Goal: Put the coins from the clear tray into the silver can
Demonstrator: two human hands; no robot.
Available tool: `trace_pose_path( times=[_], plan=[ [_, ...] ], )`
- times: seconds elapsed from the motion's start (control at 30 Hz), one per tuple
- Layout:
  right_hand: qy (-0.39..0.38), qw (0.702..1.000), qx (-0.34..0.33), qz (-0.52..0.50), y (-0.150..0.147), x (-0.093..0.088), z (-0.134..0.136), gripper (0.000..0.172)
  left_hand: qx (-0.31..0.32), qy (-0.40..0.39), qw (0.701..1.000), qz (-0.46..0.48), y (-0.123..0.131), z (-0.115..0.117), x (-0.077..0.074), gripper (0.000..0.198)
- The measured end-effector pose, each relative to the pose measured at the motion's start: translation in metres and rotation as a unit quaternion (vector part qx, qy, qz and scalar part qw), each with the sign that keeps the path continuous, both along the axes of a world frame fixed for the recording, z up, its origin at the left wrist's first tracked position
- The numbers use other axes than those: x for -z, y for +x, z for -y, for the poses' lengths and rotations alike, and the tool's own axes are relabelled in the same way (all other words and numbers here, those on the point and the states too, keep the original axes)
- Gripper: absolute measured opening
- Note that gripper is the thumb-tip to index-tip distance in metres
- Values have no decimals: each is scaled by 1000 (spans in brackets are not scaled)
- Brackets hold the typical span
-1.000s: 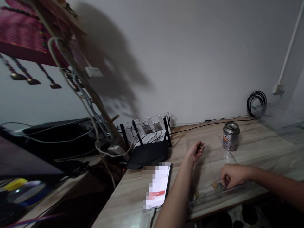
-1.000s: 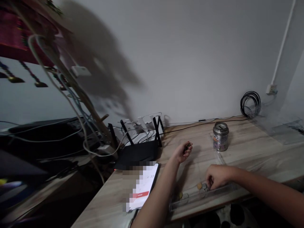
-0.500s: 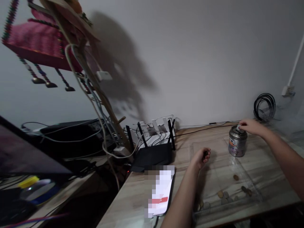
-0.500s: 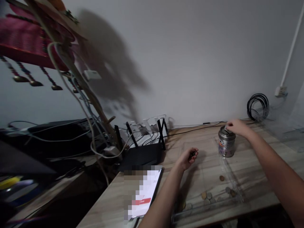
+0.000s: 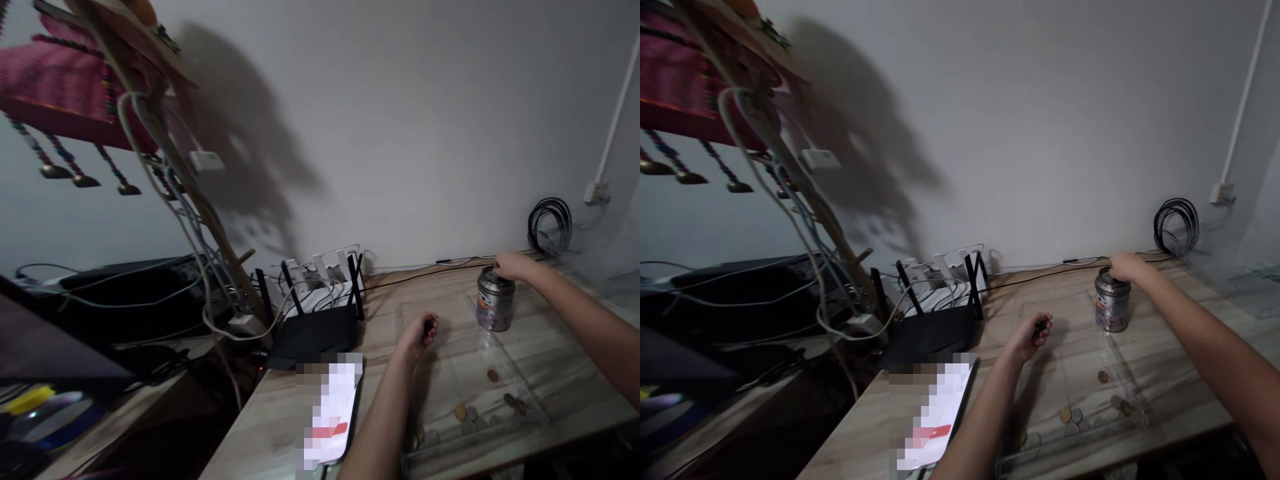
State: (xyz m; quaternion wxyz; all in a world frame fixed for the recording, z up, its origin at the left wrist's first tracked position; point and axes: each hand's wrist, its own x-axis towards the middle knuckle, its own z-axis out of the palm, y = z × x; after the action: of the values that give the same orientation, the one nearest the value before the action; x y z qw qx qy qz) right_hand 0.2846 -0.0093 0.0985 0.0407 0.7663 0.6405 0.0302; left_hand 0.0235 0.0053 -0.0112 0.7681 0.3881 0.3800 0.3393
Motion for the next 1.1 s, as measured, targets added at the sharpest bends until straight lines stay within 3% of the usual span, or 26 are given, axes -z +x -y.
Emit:
trace_pose_path(
  times=[0.73,0.87,0.93,1.03,1.1],
  plan=[
    [-12,1000,-18,17,1,5,-2,30,-32,-14,999,12,-1,-4,1,10],
    [19,1000,5,23,-3,1,3,36,-32,16,999,0,-1,-2,1,12],
    [89,996,19,18,-14,1,7,42,-15,40,999,-4,0,0,0,5],
    [209,974,-43,-73,-45,12,14,38,36,68,997,-14,-1,3,-1,10],
    [195,946,-157,-206,-73,30,18,30,68,81,994,-16,-2,4,-2,16]
  ],
)
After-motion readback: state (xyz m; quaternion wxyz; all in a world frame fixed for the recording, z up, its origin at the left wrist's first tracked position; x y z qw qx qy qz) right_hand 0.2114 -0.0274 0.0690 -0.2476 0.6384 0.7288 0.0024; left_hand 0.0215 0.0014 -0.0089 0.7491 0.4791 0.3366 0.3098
